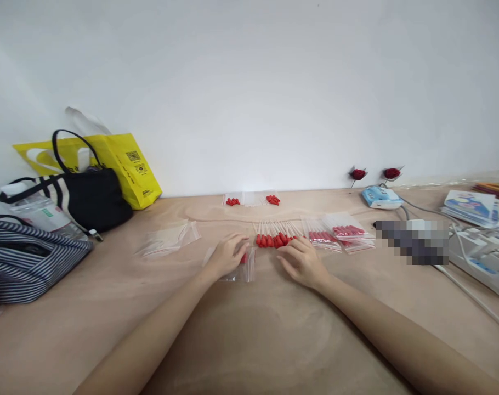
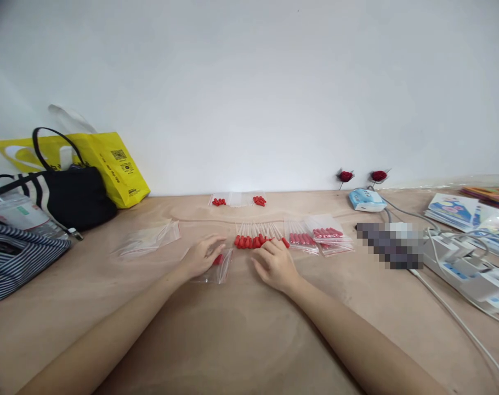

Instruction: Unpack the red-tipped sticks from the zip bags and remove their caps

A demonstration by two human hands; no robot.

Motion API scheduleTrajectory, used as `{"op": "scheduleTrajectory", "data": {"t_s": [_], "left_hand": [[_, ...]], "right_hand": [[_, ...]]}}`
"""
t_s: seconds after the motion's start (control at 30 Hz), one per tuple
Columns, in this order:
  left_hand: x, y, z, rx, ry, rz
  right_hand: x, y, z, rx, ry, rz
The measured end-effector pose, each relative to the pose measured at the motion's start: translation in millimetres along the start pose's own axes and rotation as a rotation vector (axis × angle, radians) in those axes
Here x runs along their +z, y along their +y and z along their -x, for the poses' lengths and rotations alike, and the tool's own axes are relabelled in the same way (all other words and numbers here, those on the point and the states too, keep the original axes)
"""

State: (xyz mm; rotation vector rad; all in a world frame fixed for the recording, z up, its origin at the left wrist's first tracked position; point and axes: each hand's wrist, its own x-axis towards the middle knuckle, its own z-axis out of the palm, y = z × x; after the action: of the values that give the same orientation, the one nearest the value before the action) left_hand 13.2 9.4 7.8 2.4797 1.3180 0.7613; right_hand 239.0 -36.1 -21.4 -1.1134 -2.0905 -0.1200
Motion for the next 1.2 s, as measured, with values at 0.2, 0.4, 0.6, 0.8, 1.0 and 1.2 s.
{"op": "scheduleTrajectory", "data": {"t_s": [0.2, 0.4, 0.6, 0.8, 1.0, 1.2], "left_hand": [[-12.7, -11, 46, -0.024, -0.079, -0.053], [-13.1, -4, 54, -0.011, -0.203, -0.056], [-11.6, -4, 55, 0.052, -0.227, 0.018], [-12.8, -4, 55, 0.085, -0.243, 0.034], [-15.3, -2, 55, 0.068, -0.264, 0.014], [-16.9, 0, 55, 0.056, -0.272, -0.018]], "right_hand": [[24, -26, -7, 0.099, -0.159, -0.198], [41, -38, -26, 0.208, -0.259, -0.235], [40, -45, -27, 0.218, -0.319, -0.208], [35, -50, -25, 0.266, -0.287, -0.299], [20, -44, -14, 0.299, -0.259, -0.342], [18, -44, -10, 0.236, -0.286, -0.261]]}}
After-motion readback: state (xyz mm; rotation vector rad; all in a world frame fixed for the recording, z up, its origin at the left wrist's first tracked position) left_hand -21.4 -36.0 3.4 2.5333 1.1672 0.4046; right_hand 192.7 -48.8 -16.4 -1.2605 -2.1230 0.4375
